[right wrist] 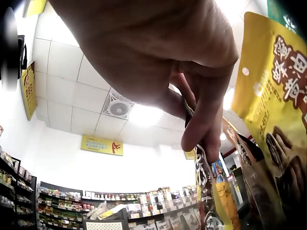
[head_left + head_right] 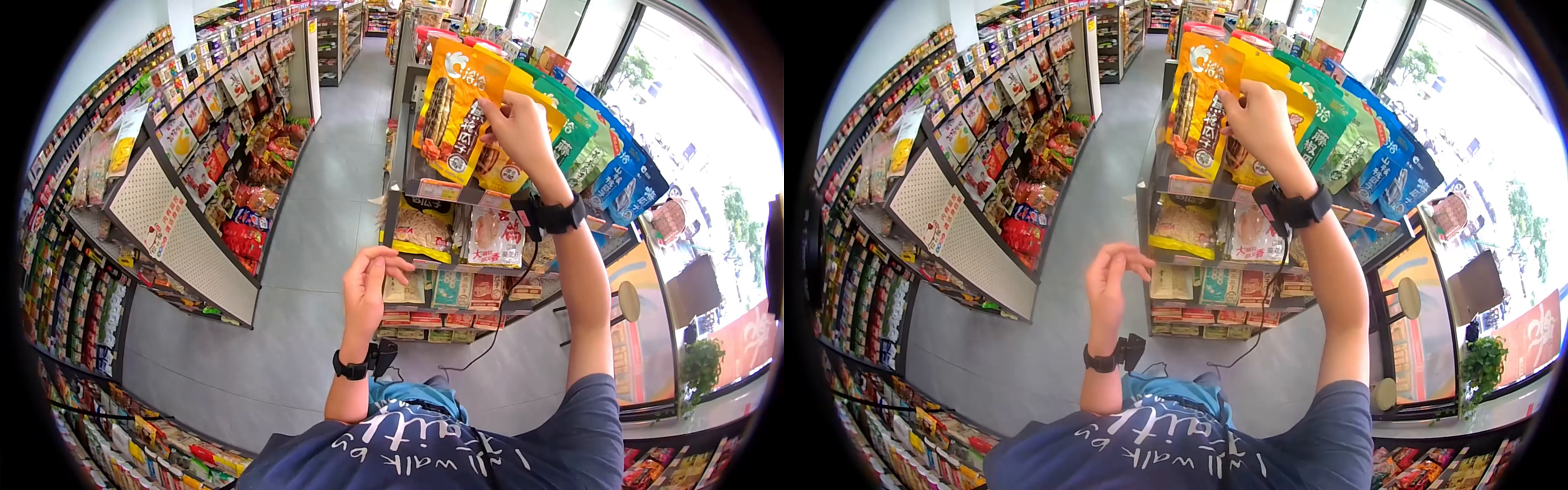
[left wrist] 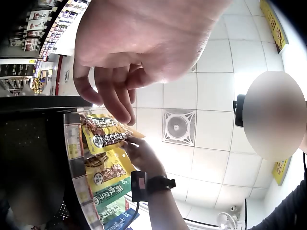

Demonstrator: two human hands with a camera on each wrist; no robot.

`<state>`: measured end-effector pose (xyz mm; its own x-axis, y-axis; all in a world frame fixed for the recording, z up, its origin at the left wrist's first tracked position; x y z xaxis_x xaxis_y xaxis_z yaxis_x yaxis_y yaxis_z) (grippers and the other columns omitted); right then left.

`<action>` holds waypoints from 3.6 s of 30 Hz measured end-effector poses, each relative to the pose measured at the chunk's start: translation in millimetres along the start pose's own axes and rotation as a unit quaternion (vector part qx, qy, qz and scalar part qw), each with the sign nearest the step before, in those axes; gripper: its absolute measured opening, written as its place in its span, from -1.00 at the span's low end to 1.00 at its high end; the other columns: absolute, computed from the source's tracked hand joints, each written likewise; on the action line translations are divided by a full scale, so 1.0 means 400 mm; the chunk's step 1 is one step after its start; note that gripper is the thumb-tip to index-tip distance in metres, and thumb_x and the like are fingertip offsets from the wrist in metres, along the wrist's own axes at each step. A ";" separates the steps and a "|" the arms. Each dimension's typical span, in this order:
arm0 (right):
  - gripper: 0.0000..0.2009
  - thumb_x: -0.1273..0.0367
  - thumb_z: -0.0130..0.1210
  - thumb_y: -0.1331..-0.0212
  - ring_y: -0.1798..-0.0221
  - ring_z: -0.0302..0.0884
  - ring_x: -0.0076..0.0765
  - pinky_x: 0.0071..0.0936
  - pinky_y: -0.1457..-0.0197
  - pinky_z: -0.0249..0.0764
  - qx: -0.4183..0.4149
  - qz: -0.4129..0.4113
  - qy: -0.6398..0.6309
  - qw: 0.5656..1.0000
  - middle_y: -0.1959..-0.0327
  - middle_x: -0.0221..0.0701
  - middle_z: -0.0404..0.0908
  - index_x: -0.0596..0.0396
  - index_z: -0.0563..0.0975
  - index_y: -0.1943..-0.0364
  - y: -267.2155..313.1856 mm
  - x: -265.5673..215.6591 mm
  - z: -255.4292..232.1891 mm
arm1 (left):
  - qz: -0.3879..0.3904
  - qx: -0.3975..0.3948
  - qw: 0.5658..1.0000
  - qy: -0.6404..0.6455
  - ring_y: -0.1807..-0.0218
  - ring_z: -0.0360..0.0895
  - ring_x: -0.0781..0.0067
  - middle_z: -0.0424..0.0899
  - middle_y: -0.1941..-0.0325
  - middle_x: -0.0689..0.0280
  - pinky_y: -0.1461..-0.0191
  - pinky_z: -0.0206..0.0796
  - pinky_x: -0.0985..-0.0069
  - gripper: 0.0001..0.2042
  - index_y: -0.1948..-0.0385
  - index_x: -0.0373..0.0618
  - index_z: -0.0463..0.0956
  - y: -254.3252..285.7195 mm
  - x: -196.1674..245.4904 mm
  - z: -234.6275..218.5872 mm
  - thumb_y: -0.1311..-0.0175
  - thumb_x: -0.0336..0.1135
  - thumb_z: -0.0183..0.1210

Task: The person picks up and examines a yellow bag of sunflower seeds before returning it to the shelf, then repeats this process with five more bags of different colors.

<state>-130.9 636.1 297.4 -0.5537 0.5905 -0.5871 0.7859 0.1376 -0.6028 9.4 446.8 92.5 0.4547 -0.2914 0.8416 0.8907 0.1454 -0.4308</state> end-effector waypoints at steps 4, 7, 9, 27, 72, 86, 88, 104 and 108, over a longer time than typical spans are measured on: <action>-0.70 0.33 0.06 -0.19 0.57 0.64 -0.18 -0.35 0.49 0.47 -0.010 -0.016 0.035 0.999 0.68 -0.03 0.52 0.40 0.48 0.50 -0.015 0.061 0.051 | 0.007 0.010 1.000 -0.009 0.40 0.52 0.53 0.65 0.33 0.15 0.19 0.34 0.58 -0.79 0.18 -0.26 0.41 0.009 0.001 -0.025 -0.43 -0.38 -0.21; -0.69 0.31 0.03 -0.15 0.48 0.60 0.04 -0.20 0.32 0.47 -0.010 -0.003 0.063 0.998 0.62 0.03 0.53 0.39 0.49 0.50 -0.019 0.079 0.069 | 0.017 0.017 1.000 -0.014 0.40 0.52 0.54 0.65 0.34 0.15 0.19 0.34 0.59 -0.79 0.19 -0.26 0.41 0.002 0.018 -0.040 -0.43 -0.38 -0.21; -0.69 0.29 0.06 -0.12 0.44 0.55 0.14 -0.15 0.29 0.46 -0.010 -0.042 0.135 0.990 0.58 0.05 0.53 0.38 0.50 0.50 -0.021 0.061 0.060 | 0.021 0.016 0.999 -0.028 0.40 0.52 0.54 0.65 0.34 0.15 0.19 0.34 0.59 -0.79 0.20 -0.26 0.41 -0.006 0.020 -0.036 -0.43 -0.38 -0.22; -0.52 0.00 -0.07 -0.23 0.46 0.54 0.10 -0.07 0.37 0.45 -0.019 -0.012 0.262 0.965 0.59 -0.10 0.57 0.16 0.57 0.50 0.019 0.075 0.049 | 0.001 -0.040 0.999 -0.003 0.41 0.53 0.50 0.64 0.34 0.13 0.19 0.34 0.58 -0.80 0.20 -0.27 0.38 -0.027 -0.015 0.022 -0.43 -0.41 -0.23; -0.85 0.45 0.12 -0.16 0.61 0.22 -0.73 -0.70 0.56 0.09 0.062 0.048 -0.113 0.991 0.65 -0.52 0.43 0.33 0.54 0.41 0.473 0.038 -0.188 | -0.023 -0.215 0.968 0.128 -0.08 0.43 0.41 0.49 -0.08 0.19 -0.14 0.25 0.48 -0.48 -0.09 -0.26 0.34 -0.103 -0.003 0.157 -0.12 -0.22 0.28; -0.63 0.38 0.09 -0.22 0.31 0.55 -0.59 -0.62 0.32 0.49 -0.082 0.248 -0.368 0.892 0.20 -0.39 0.56 0.27 0.34 -0.06 0.655 0.144 0.060 | -0.219 -0.194 0.949 0.115 0.14 0.54 0.54 0.60 0.11 0.25 0.06 0.41 0.59 -0.56 0.04 -0.31 0.42 -0.011 -0.109 0.187 -0.12 -0.25 0.31; -0.60 0.35 0.10 -0.22 0.38 0.58 -0.52 -0.60 0.40 0.51 -0.104 0.251 -0.403 0.874 0.25 -0.34 0.58 0.27 0.32 -0.07 0.653 0.125 0.069 | -0.214 -0.211 0.946 0.121 0.14 0.53 0.54 0.61 0.13 0.26 0.05 0.40 0.58 -0.58 0.06 -0.31 0.44 -0.026 -0.101 0.175 -0.13 -0.24 0.30; -0.72 0.34 0.00 -0.30 0.71 0.26 -0.71 -0.80 0.71 0.08 0.054 0.262 -0.450 0.852 0.41 -0.37 0.54 0.30 0.36 0.06 0.653 0.159 0.076 | -0.185 -0.205 0.955 0.104 0.00 0.52 0.45 0.51 -0.01 0.22 -0.08 0.41 0.52 -0.38 -0.11 -0.24 0.21 -0.012 -0.075 0.212 0.00 -0.43 0.38; -0.72 0.33 0.01 -0.30 0.71 0.20 -0.75 -0.80 0.70 0.00 0.034 0.264 -0.430 0.863 0.45 -0.43 0.50 0.29 0.37 0.08 0.655 0.153 0.083 | -0.185 -0.192 0.960 0.087 0.05 0.56 0.42 0.53 0.02 0.20 0.11 0.56 0.48 -0.43 -0.06 -0.27 0.23 -0.010 -0.087 0.195 -0.03 -0.41 0.36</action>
<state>32.0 681.7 85.6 -0.1460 -0.2566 -0.9554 0.9893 -0.0333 -0.1422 -9.8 530.2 90.3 0.0701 -0.4139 0.9076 0.9095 -0.3472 -0.2286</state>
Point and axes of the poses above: each hand's wrist, its own y-axis away from the middle knuckle, its own z-axis out of the palm, x = y × z, the point moved 7 cm from there along -y, towards the middle knuckle
